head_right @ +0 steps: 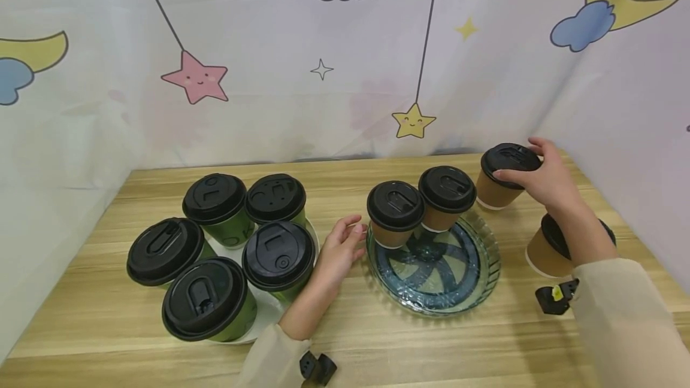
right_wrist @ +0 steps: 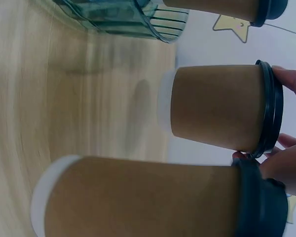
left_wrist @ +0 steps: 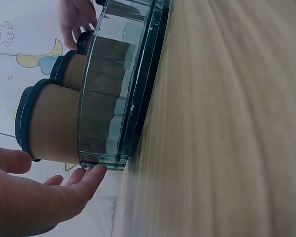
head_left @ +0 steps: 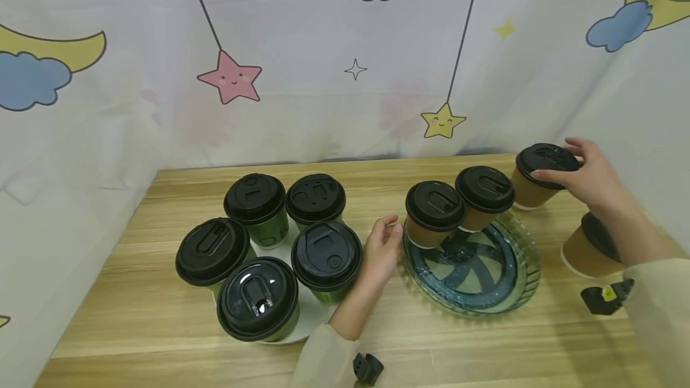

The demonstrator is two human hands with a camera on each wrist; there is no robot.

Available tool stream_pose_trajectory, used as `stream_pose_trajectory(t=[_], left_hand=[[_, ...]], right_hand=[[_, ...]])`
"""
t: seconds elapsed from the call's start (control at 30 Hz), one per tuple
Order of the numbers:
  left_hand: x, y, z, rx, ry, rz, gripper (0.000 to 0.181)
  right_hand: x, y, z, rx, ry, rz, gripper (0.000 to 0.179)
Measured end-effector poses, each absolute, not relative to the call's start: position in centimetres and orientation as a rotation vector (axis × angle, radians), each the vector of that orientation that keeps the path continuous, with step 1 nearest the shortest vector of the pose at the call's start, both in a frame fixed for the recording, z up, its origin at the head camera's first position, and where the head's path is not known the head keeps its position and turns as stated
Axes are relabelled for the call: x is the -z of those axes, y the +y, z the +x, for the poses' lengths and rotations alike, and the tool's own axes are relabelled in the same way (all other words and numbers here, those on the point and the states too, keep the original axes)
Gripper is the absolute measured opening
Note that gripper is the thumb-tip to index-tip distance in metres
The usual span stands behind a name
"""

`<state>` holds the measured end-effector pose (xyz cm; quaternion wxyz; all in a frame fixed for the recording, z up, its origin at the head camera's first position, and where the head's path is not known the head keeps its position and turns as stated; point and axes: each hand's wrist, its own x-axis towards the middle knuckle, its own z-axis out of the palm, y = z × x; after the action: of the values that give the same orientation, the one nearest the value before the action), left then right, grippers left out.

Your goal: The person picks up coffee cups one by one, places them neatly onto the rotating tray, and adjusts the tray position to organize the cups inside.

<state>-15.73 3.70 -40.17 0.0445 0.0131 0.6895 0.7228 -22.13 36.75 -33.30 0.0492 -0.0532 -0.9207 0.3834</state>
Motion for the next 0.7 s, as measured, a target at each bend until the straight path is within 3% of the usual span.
stream_pose_trajectory(t=[0.7], left_hand=[[40.2, 3.7, -15.9, -2.215, 2.077, 0.026, 0.033]], right_hand=[[32.4, 37.2, -17.4, -1.032, -2.829, -0.087, 0.096]])
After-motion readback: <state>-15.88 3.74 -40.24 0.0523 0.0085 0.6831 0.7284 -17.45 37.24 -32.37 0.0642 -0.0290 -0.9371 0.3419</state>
